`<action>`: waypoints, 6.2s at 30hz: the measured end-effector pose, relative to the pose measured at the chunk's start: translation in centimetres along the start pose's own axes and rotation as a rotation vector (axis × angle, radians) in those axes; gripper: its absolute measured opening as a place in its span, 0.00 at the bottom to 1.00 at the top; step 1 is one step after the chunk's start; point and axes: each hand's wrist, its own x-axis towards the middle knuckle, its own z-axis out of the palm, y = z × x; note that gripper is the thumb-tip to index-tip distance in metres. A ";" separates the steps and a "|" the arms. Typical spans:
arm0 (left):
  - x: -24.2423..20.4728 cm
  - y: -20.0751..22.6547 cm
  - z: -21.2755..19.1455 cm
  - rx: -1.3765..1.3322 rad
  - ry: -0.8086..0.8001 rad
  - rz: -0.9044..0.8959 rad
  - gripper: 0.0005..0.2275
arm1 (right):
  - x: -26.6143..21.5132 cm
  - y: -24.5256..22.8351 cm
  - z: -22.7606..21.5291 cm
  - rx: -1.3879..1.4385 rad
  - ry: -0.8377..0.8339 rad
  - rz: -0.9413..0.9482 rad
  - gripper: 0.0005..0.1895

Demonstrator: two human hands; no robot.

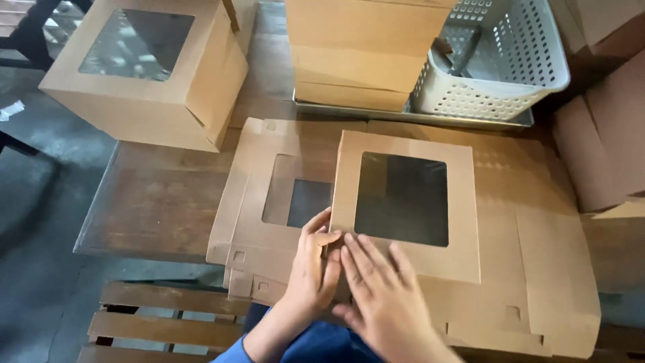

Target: Assembling cardboard boxes with clear windows by folding flaps and tucking them into place.

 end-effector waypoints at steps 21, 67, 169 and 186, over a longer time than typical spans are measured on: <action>3.1 2.0 -1.4 -0.142 -0.317 -0.265 0.29 | -1.9 14.4 -3.9 0.652 -0.261 0.680 0.33; 1.8 -0.2 -1.2 -0.030 -0.199 0.075 0.49 | 3.6 -1.2 1.3 0.228 0.369 -0.058 0.12; 0.5 0.4 -1.8 0.571 -0.129 -0.081 0.37 | -2.9 -1.2 -0.7 0.889 0.136 0.568 0.13; -1.1 2.2 -1.9 0.454 -0.181 0.233 0.22 | -0.3 1.5 -0.1 0.577 0.313 -0.054 0.05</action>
